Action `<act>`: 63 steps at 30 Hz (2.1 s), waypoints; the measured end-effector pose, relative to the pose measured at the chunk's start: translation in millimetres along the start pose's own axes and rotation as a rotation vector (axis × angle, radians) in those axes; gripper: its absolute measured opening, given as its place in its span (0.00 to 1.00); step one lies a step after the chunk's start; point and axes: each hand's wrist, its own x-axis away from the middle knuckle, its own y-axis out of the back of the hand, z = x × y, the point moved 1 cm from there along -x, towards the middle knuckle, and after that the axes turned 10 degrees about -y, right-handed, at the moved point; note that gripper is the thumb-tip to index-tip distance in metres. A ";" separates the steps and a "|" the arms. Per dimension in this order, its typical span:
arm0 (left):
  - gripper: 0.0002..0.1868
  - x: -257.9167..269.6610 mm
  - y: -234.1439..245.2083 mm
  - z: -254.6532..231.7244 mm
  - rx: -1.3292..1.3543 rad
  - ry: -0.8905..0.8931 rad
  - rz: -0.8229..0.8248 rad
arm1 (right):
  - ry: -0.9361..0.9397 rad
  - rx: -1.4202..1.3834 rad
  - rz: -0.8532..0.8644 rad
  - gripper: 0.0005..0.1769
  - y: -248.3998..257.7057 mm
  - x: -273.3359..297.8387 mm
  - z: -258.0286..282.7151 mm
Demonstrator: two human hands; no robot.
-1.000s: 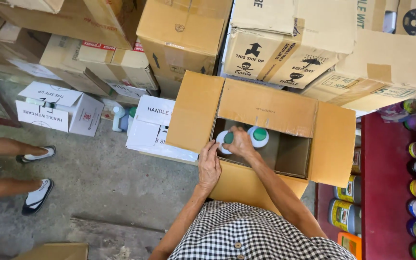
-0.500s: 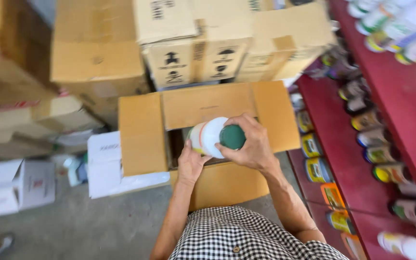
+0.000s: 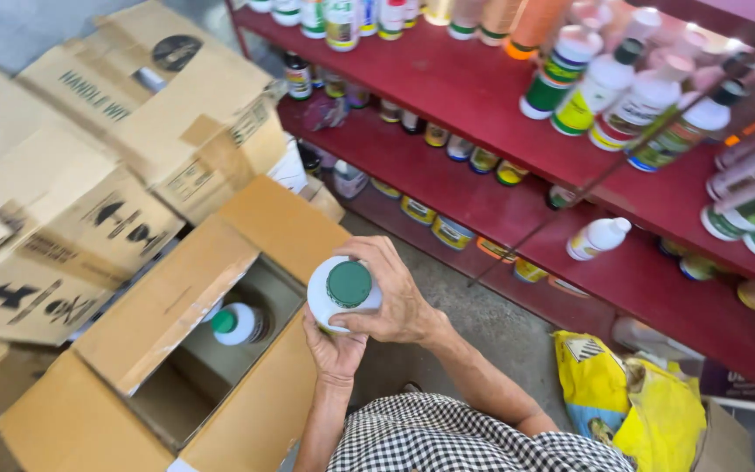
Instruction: Moving agricultural chemical bottles from boxes to shelves and vice versa in a storage area.
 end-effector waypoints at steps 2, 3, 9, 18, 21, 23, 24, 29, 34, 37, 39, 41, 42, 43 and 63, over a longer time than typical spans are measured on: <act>0.35 -6.3 2.5 28.6 0.000 0.087 0.011 | -0.074 -0.140 -0.020 0.53 16.7 27.4 -26.7; 0.36 -8.8 4.3 43.0 0.007 0.153 0.017 | -0.141 -0.289 -0.021 0.59 24.2 41.1 -40.6; 0.35 -18.2 -10.7 132.4 -0.070 0.288 -0.016 | -0.289 -0.323 -0.124 0.72 57.4 109.9 -111.9; 0.36 -40.4 7.6 222.1 -0.127 0.516 -0.036 | -0.559 -0.093 -0.421 0.62 115.4 137.1 -141.4; 0.37 -55.4 -2.0 246.4 -0.170 0.602 -0.046 | -0.584 -0.004 -0.510 0.62 133.7 135.0 -151.5; 0.38 -68.8 -2.5 265.4 -0.194 0.626 -0.020 | -0.539 0.002 -0.563 0.61 145.0 131.5 -165.1; 0.39 -75.8 -2.6 272.9 -0.220 0.639 0.004 | -0.491 0.001 -0.607 0.61 149.1 128.8 -171.5; 0.34 -137.0 20.9 304.7 -0.483 0.608 0.029 | -0.640 -0.053 -0.674 0.58 176.3 110.3 -216.6; 0.32 -198.6 15.0 339.6 -0.630 0.628 -0.019 | -0.649 0.058 -0.713 0.57 207.0 74.9 -253.7; 0.33 -237.5 15.1 355.3 -0.695 0.626 0.014 | -0.727 0.045 -0.717 0.56 217.2 53.5 -283.5; 0.30 -259.4 -2.2 367.5 -0.718 0.635 0.043 | -0.726 0.081 -0.774 0.56 224.5 38.0 -302.3; 0.31 -288.2 4.3 384.3 -0.772 0.621 0.141 | -0.713 0.120 -0.788 0.56 235.8 21.2 -317.6; 0.31 -300.5 9.6 389.9 -0.827 0.603 0.231 | -0.707 0.153 -0.795 0.56 238.4 15.0 -324.6; 0.31 -309.0 2.3 392.0 -0.831 0.611 0.231 | -0.712 0.152 -0.802 0.56 240.3 8.8 -336.0; 0.49 -392.4 -22.6 473.4 -1.796 -0.080 1.112 | -0.671 0.173 -0.978 0.53 298.8 -32.0 -455.6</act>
